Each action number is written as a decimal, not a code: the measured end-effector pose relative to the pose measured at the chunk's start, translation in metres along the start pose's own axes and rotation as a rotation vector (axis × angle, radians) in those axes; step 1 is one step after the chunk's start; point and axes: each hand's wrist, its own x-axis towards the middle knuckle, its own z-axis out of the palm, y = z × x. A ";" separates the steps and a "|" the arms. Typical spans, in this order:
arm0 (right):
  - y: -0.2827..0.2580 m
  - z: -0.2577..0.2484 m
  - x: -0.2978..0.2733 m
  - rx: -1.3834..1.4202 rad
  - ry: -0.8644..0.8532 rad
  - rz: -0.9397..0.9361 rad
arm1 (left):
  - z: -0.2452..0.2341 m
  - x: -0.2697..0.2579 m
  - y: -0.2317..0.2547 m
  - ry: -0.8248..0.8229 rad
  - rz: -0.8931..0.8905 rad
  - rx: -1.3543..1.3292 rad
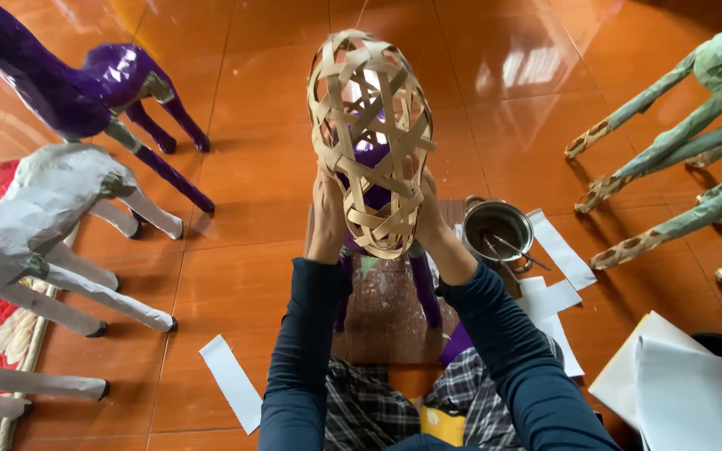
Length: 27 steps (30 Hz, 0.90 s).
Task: Decorating a purple animal sculpture by applying glue and attaching paper strips and gold foil
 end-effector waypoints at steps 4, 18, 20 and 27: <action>-0.008 0.014 -0.003 0.086 0.083 0.099 | 0.009 0.005 0.053 -0.074 -0.038 0.054; -0.072 0.036 0.042 -0.695 -0.108 -0.171 | -0.036 0.029 -0.035 0.093 -0.114 -0.106; -0.064 0.017 0.043 -0.841 -0.187 -0.218 | -0.053 0.023 -0.057 0.100 -0.150 -0.108; -0.084 -0.123 -0.007 -0.973 -0.134 0.226 | -0.181 -0.033 -0.146 0.180 -0.281 -0.137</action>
